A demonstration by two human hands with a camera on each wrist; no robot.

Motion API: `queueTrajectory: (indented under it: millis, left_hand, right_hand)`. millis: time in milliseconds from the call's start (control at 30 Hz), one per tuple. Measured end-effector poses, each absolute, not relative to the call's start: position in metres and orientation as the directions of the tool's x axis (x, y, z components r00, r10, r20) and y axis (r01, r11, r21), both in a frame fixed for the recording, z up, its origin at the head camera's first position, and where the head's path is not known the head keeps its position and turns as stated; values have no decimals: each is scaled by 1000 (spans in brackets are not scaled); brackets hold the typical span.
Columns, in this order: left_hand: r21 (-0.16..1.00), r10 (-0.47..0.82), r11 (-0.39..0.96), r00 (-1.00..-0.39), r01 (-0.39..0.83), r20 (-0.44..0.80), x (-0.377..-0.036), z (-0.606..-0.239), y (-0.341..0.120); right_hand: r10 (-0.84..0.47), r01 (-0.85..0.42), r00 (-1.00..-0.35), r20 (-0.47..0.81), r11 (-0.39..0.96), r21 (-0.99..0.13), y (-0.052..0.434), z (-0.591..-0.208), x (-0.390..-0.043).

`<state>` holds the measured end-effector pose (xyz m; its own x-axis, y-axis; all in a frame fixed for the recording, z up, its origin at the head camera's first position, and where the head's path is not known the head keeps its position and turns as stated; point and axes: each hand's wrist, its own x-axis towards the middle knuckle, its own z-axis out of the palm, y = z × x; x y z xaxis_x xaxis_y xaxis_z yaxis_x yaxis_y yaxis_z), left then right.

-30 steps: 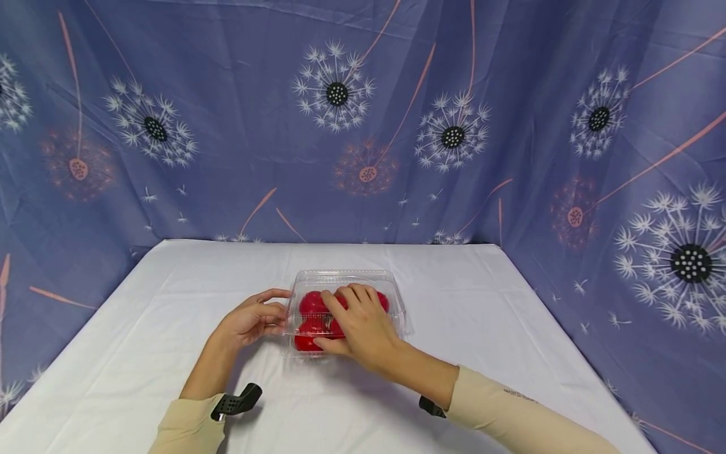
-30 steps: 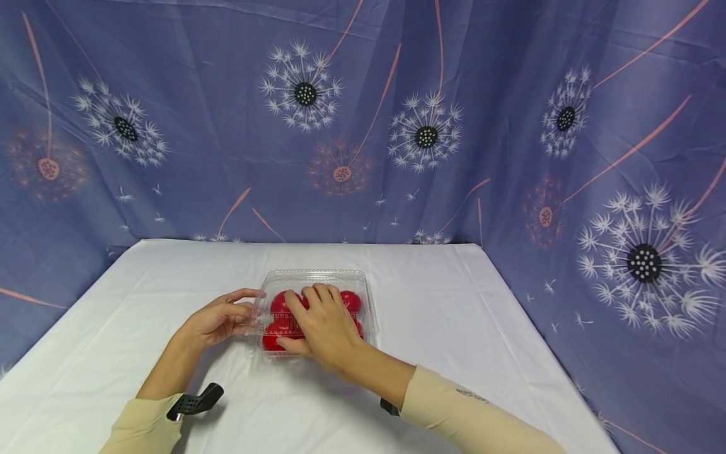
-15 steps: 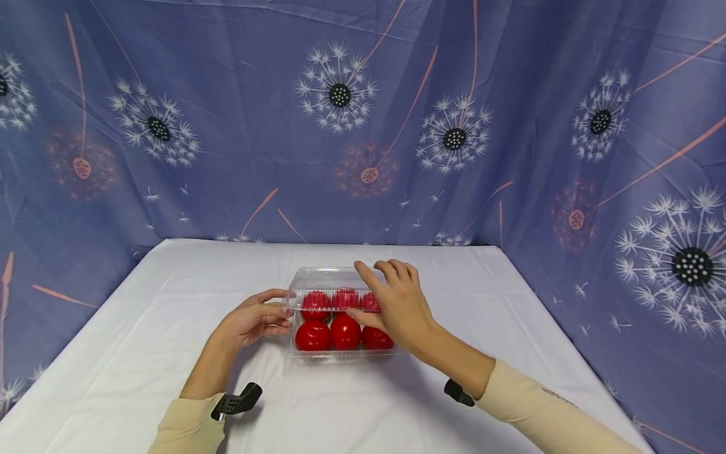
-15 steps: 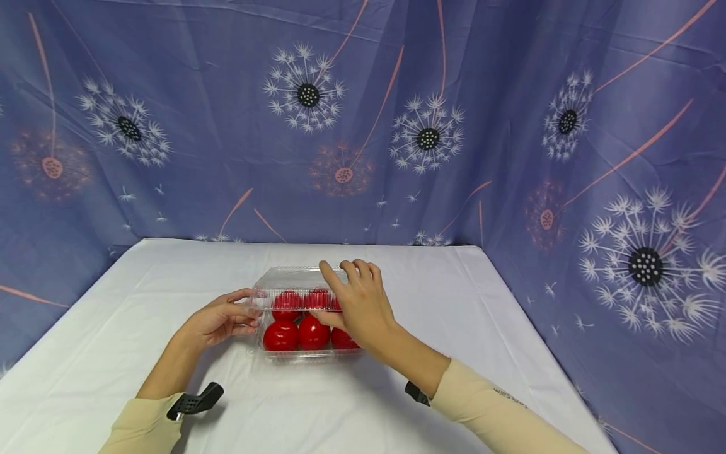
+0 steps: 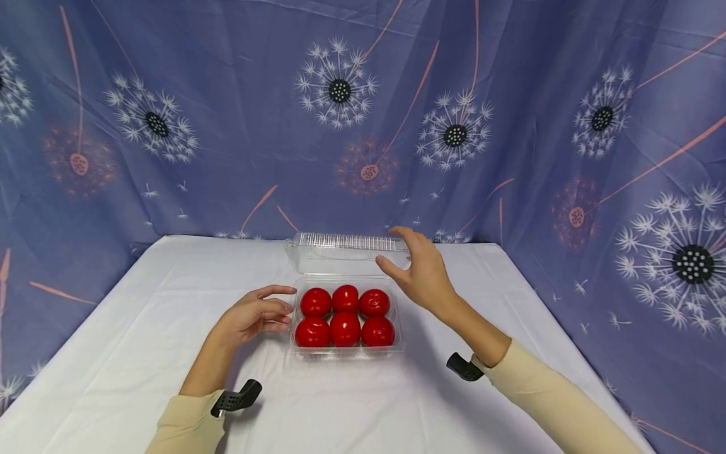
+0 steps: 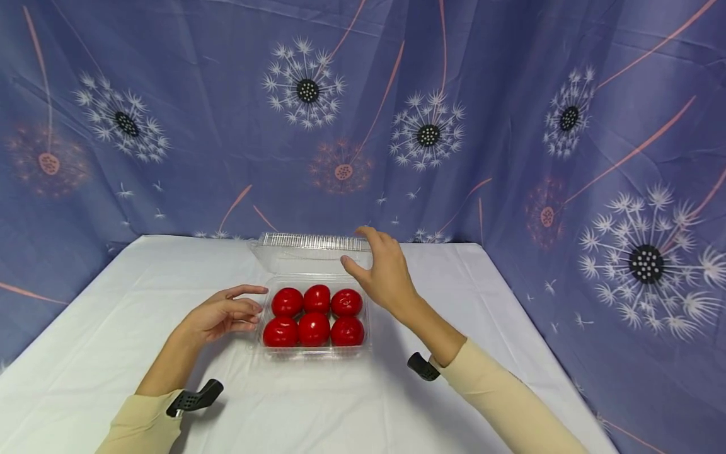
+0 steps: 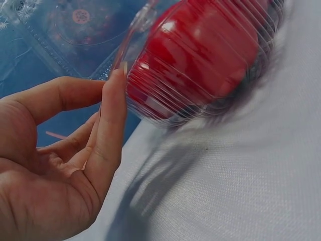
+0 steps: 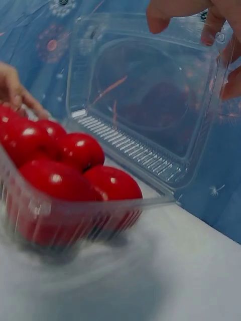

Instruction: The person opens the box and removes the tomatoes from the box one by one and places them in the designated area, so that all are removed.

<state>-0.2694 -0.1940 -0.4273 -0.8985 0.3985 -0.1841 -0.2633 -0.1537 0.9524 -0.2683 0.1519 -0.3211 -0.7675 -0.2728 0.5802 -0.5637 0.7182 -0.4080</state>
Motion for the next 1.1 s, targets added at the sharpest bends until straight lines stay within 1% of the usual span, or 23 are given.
queueTrajectory:
  millis: [100, 167, 300, 467, 600, 700, 900, 1100]
  left_hand:
    - [952, 401, -155, -898, -263, -183, -269, -427, -194]
    - [951, 402, -157, -897, -265, -183, -269, -427, -194]
    - [952, 402, -154, -897, -265, -185, -270, -427, -193]
    - [959, 394, -129, -900, -253, -185, -271, -428, -192]
    - [963, 382, -114, -905, -244, -184, -271, -427, -193]
    - [964, 383, -114, -906, -242, -182, -270, -427, -194]
    - [965, 400, -115, -900, -234, -171, -268, -423, -196]
    - [965, 405, -120, -899, -232, -166, -268, -422, -195]
  right_hand:
    - [-251, -555, -790, 559, 681, -478, 155, -319, -274]
    - [-236, -532, -820, 521, 652, -541, 158, -318, -277]
    - [-214, -442, -891, 401, 612, -656, 164, -317, -283]
    - [-201, -321, -947, 251, 619, -717, 170, -317, -290]
    - [-183, -251, -967, 176, 603, -757, 173, -319, -297]
    - [-179, -221, -974, 142, 592, -775, 175, -322, -302]
    - [-168, -196, -978, 123, 539, -819, 178, -330, -308]
    - [-143, -167, -983, 114, 458, -873, 179, -335, -313]
